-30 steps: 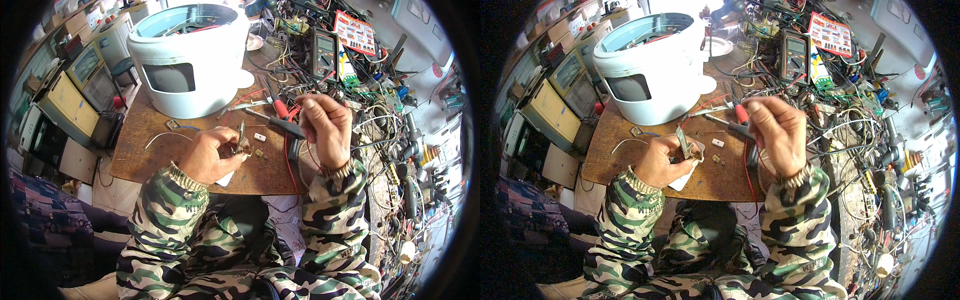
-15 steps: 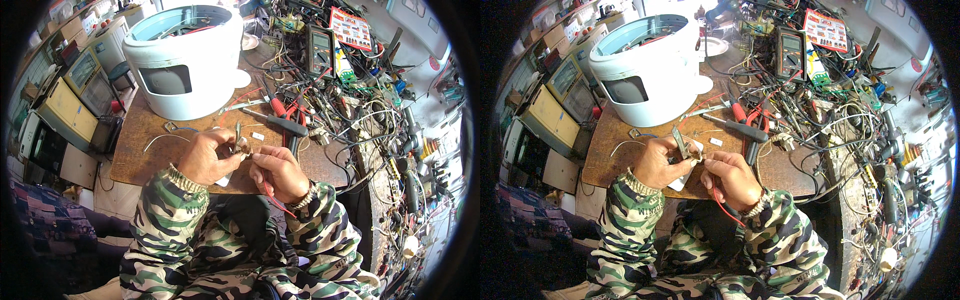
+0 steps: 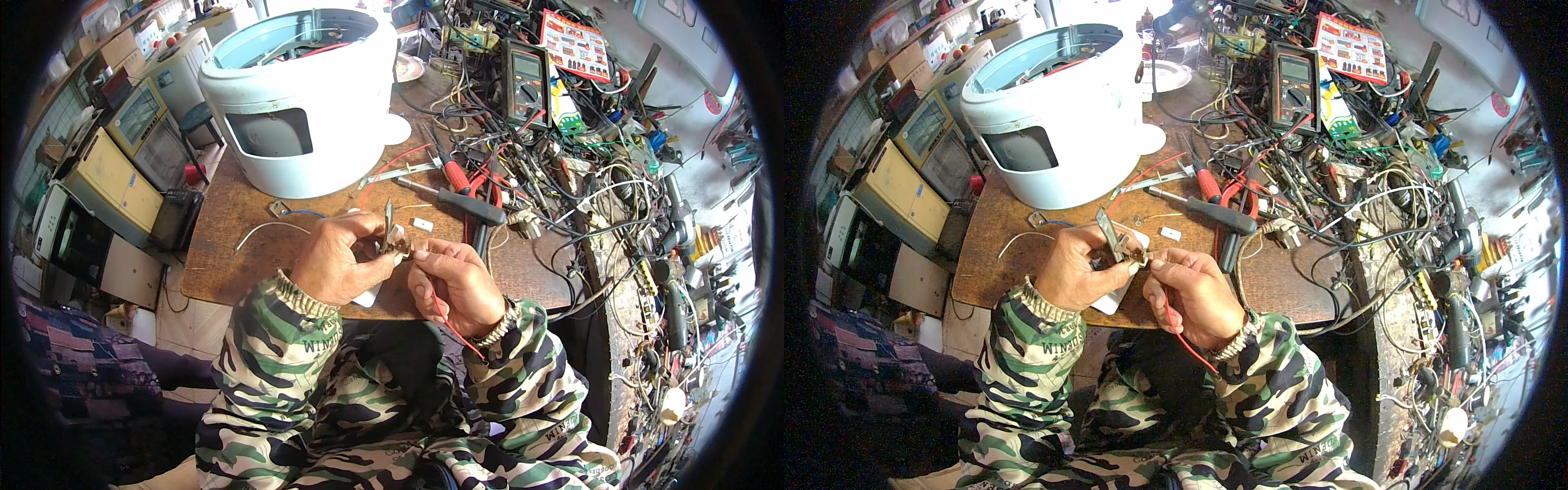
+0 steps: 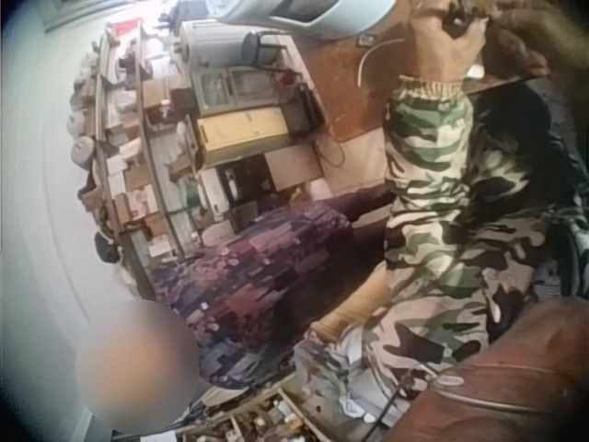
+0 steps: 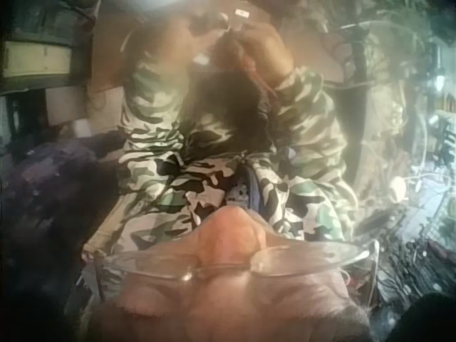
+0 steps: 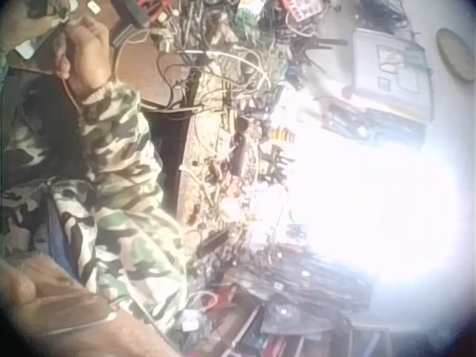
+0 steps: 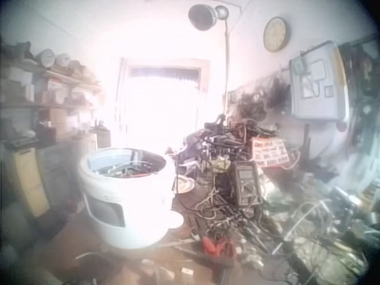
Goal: The person sits on the floor and uses a screwdriver to adjust screws on a small white electrical component. They repeatedly tighten and loosen connections while holding the component and wires.
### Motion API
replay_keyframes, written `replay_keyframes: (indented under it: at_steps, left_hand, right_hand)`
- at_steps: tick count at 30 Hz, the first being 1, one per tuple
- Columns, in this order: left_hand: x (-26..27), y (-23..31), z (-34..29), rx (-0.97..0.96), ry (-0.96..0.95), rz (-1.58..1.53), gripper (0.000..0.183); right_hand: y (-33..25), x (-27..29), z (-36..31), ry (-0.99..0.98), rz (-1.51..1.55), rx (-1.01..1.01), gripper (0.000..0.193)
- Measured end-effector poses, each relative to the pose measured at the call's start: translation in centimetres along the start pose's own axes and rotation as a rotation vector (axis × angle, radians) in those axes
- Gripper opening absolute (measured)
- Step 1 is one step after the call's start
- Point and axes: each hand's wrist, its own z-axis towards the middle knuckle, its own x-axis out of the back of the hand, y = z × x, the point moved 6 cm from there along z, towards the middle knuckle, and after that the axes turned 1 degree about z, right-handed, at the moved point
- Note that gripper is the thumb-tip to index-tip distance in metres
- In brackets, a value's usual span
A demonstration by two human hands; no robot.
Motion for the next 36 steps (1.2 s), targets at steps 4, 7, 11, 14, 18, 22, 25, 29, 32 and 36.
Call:
replay_keyframes:
  at_steps: [4, 7, 11, 14, 18, 22, 25, 29, 32, 36]
  left_hand:
    - [-0.1, -0.3, 0.0, 0.011, -0.006, -0.005, 0.02]
    - [0.0, 0.0, 0.0, 0.02, -0.022, 0.023, 0.021]
    - [-0.1, 0.6, 0.1, 0.013, -0.034, 0.082, 0.019]
    - [-0.3, 0.2, 0.1, 0.047, -0.063, 0.101, 0.024]
    - [0.1, 0.3, -0.1, 0.065, -0.074, 0.13, 0.025]
    - [0.0, 0.5, 0.2, 0.021, -0.049, 0.081, 0.021]
    - [0.0, 0.3, 0.1, 0.001, -0.027, 0.045, 0.02]
    - [-0.1, -0.1, 0.1, 0.062, -0.037, 0.046, 0.021]
    - [-0.2, -0.2, 0.1, 0.132, -0.102, 0.058, 0.024]
    - [0.0, -0.2, 0.2, 0.108, -0.108, 0.122, 0.025]
  right_hand:
    - [0.1, 0.1, 0.0, -0.032, 0.029, 0.007, 0.016]
    - [0.0, 0.1, -0.1, -0.025, 0.04, 0.013, 0.016]
    - [0.0, 0.4, -0.1, -0.003, 0.006, 0.028, 0.016]
    - [0.0, 0.7, -0.1, 0.008, -0.005, 0.049, 0.017]
    - [-0.1, 0.4, -0.2, 0.018, -0.025, 0.058, 0.018]
    - [-0.1, 0.5, -0.4, -0.005, -0.018, 0.077, 0.02]
    - [-0.7, 0.7, -0.8, 0.062, -0.118, 0.077, 0.022]
    - [-3.1, 1.3, -1.4, 0.087, -0.155, 0.199, 0.024]
    - [-6.8, 1.0, -2.0, 0.194, -0.372, 0.479, 0.028]
    - [-11.3, 0.1, -1.3, 0.266, -0.491, 0.837, 0.033]
